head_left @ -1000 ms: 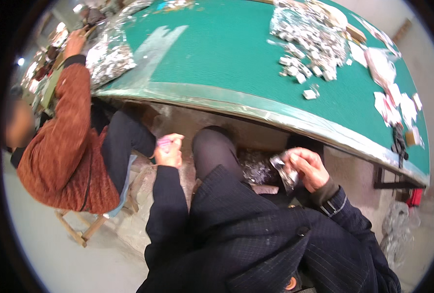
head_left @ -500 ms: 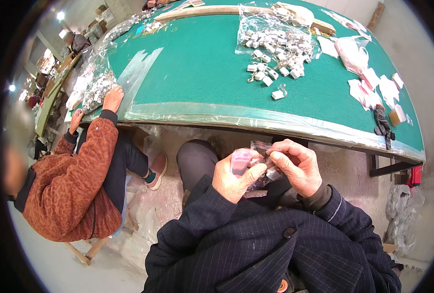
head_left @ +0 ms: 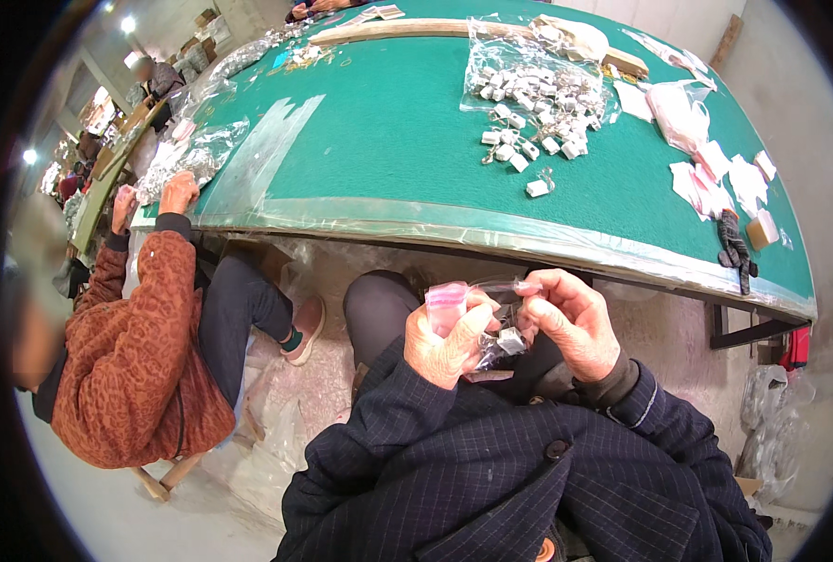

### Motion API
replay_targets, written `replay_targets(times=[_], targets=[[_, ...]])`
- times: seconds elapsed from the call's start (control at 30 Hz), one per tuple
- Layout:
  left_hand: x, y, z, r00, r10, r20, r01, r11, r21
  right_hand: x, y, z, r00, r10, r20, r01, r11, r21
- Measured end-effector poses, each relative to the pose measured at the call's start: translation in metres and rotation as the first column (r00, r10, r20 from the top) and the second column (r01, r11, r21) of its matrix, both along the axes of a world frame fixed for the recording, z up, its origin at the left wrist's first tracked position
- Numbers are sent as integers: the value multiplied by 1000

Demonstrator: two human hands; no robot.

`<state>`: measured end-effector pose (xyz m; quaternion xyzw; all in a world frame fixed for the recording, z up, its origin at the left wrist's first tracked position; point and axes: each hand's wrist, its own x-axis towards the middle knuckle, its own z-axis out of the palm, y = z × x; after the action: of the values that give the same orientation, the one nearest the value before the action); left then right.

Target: The person repeatedly picks small white components from a green table, places them into clear plastic bags, and sets the filled bags aside. The hands work one item at a time, occasionally adjusting the bag opening before sealing it.

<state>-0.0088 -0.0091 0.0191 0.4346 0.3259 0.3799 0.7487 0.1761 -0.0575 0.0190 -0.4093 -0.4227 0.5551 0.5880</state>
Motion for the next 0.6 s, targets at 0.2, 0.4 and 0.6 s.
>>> replay_targets(times=[0.2, 0.4, 0.6], targets=[[-3, 1, -10, 997, 37, 68, -34, 998, -55, -7, 1, -8, 999, -36, -25, 36, 999, 30], [-7, 6, -9, 966, 254, -46, -235, 940, 247, -6, 4, -5, 997, -74, -3, 73, 995, -63], [-13, 9, 9, 889, 433, -151, 50, 234, 971, -12, 7, 1, 977, -13, 212, 21, 999, -34]])
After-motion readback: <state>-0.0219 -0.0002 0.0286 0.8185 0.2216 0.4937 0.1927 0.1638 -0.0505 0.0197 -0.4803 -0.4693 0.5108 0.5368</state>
